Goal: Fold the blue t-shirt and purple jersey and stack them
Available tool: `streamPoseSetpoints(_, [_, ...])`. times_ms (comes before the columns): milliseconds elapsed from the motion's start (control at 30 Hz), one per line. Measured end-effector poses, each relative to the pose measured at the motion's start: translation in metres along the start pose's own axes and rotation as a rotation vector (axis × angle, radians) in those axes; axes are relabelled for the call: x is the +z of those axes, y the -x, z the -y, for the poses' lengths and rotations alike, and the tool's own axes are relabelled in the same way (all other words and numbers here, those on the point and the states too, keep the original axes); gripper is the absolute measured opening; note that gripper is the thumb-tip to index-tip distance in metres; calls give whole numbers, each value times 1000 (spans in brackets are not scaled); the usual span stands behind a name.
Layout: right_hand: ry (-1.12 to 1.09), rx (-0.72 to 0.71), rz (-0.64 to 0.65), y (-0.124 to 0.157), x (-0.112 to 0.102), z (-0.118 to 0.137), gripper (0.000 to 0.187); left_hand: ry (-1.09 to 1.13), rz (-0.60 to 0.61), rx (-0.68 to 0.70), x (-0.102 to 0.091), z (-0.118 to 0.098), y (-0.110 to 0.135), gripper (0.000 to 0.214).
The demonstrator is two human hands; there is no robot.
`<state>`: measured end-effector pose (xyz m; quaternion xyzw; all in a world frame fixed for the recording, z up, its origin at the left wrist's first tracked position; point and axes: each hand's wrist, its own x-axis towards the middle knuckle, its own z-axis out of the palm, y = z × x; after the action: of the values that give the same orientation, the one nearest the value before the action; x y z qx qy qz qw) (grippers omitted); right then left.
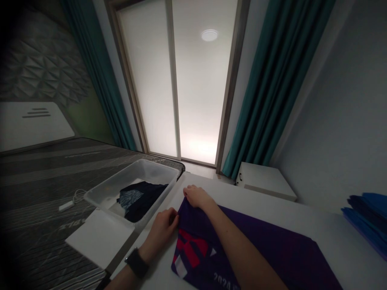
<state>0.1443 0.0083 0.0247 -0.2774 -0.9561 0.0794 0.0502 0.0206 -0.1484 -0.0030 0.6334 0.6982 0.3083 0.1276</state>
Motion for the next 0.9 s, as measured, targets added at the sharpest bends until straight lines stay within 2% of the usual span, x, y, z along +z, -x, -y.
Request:
streamPoseSetpoints(167, [66, 70, -19, -2, 5, 16, 21, -48, 3, 0, 0, 0, 0, 18])
streamPoseSetpoints(300, [79, 135, -94, 2, 10, 22, 21, -44, -16, -23, -1, 1, 2, 15])
streamPoseSetpoints(433, [56, 187, -184, 15, 13, 20, 29, -64, -40, -47, -2, 3, 4, 16])
streamPoseSetpoints(567, [16, 151, -204, 35, 17, 23, 33, -41, -78, 5, -2, 5, 2, 19])
streamPoseSetpoints(667, [-28, 111, -189, 48, 25, 29, 41, 35, -87, 73, 1, 9, -9, 29])
streamPoseSetpoints(767, [-76, 103, -161, 54, 35, 34, 48, 76, -52, 72, 7, 13, -28, 39])
streamPoseSetpoints(900, [-66, 117, -144, 53, 43, 36, 53, 104, -40, 67, 15, 13, -54, 41])
